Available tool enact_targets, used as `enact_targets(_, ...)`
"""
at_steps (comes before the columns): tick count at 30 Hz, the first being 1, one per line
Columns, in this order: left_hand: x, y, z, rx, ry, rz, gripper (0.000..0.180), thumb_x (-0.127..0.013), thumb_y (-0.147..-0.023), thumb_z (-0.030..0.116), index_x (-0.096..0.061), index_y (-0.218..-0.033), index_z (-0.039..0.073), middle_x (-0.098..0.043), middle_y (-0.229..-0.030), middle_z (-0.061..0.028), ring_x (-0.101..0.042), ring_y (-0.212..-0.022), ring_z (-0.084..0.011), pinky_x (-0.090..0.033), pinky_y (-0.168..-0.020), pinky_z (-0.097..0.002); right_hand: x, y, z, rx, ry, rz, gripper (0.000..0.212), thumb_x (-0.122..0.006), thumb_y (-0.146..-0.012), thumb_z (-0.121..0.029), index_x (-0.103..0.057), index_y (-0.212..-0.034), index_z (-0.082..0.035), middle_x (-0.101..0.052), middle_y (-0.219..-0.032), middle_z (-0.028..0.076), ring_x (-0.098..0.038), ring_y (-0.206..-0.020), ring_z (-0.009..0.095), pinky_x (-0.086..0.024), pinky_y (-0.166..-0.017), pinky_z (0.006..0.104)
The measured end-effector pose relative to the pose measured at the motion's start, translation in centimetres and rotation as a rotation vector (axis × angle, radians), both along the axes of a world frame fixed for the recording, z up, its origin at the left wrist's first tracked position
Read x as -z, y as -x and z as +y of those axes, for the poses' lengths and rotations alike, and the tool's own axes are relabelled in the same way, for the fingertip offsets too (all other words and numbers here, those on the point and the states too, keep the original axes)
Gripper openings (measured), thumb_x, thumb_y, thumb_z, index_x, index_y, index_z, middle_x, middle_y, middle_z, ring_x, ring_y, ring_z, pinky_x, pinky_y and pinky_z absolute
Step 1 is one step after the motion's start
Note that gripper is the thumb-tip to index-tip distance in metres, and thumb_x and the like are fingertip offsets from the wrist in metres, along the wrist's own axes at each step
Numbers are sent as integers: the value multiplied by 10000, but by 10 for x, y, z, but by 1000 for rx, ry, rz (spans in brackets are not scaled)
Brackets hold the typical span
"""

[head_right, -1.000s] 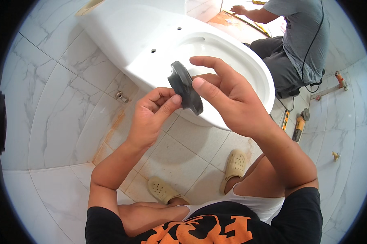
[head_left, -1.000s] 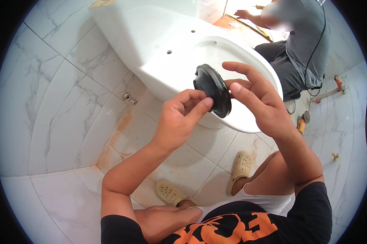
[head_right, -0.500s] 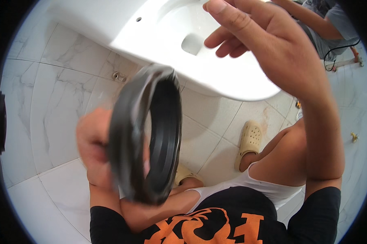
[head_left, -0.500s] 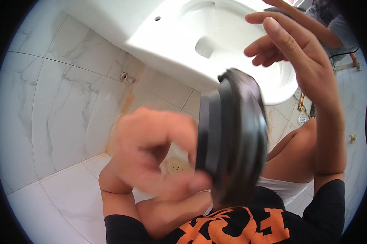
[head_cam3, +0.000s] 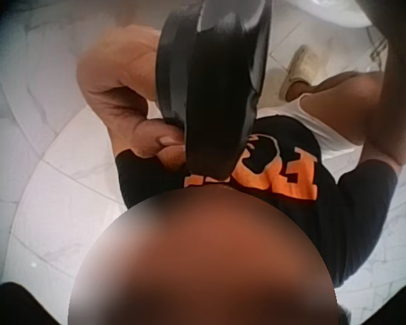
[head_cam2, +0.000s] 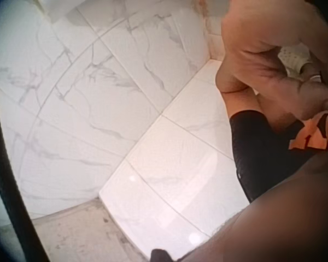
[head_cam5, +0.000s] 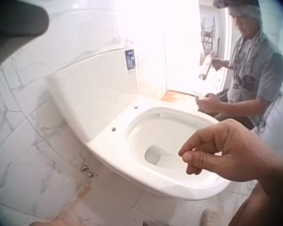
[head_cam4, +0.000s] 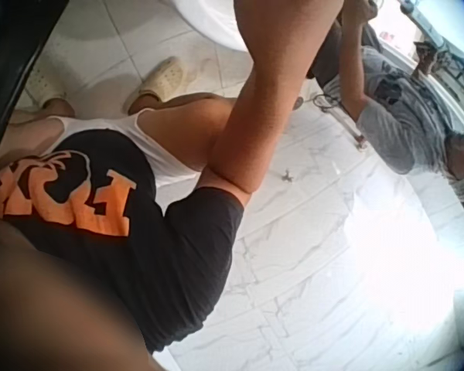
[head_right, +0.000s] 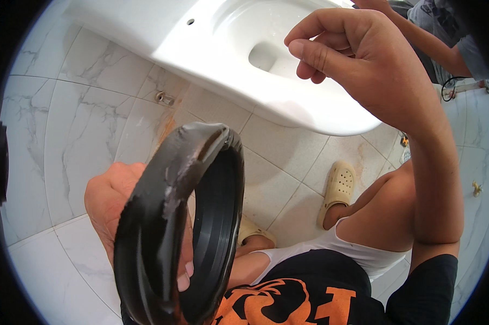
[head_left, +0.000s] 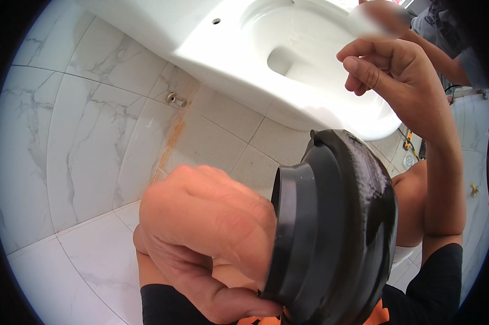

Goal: The person unpacks a new toilet bowl, carries it into a tiled bathroom, and positions it near the floor flange. They then handle a black wax ring, inspecting it before placing it on the bowl. The person sits on the floor and continues to position the toilet bowl for installation.

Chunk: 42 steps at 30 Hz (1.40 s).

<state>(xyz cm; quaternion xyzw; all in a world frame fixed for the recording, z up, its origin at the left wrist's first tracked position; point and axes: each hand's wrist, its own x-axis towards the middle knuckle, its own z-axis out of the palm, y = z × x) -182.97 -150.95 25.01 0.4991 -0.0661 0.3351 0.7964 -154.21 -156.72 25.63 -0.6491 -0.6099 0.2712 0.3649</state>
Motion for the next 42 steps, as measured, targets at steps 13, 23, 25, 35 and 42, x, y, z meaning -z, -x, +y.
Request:
enact_targets(13,76,-26,65,268,422,62,252,-701,-1007,223,-503,-1131,128,-517,-949,21,-538,-949,-140,-435,-904,-318,30,4,9,-57,76,173,224,-622,-1079,-154,-706,-1121,49,-715,-889,58,-649,-843,109,-549,-802,276)
enact_targets(23,116,-32,79,267,661,5,232,-695,-1014,190,-503,-1128,127,-506,-941,18,-519,-927,-136,-438,-909,-316,34,11,16,80,117,344,308,-685,-1055,-270,-724,-1133,26,-712,-863,39,-658,-784,89,-568,-742,256)
enact_targets(25,115,-33,78,268,648,1,228,-688,-1020,199,-502,-1129,125,-503,-940,18,-517,-922,-134,-437,-906,-315,38,14,18,57,56,331,324,-710,-1040,-287,-725,-1139,21,-713,-877,33,-659,-799,89,-568,-740,257)
enact_targets(35,109,-31,71,205,550,71,270,-700,-1023,263,-500,-1132,118,-497,-937,22,-512,-915,-120,-439,-900,-305,42,17,17,49,127,330,312,-757,-1003,-249,-718,-1141,28,-737,-924,57,-683,-830,109,-578,-769,269)
enact_targets(42,110,-31,74,206,586,48,275,-712,-1013,251,-504,-1128,113,-502,-938,18,-514,-916,-123,-443,-897,-307,38,16,19,67,145,468,331,-739,-1016,-264,-707,-1164,31,-734,-946,59,-688,-840,113,-584,-771,272)
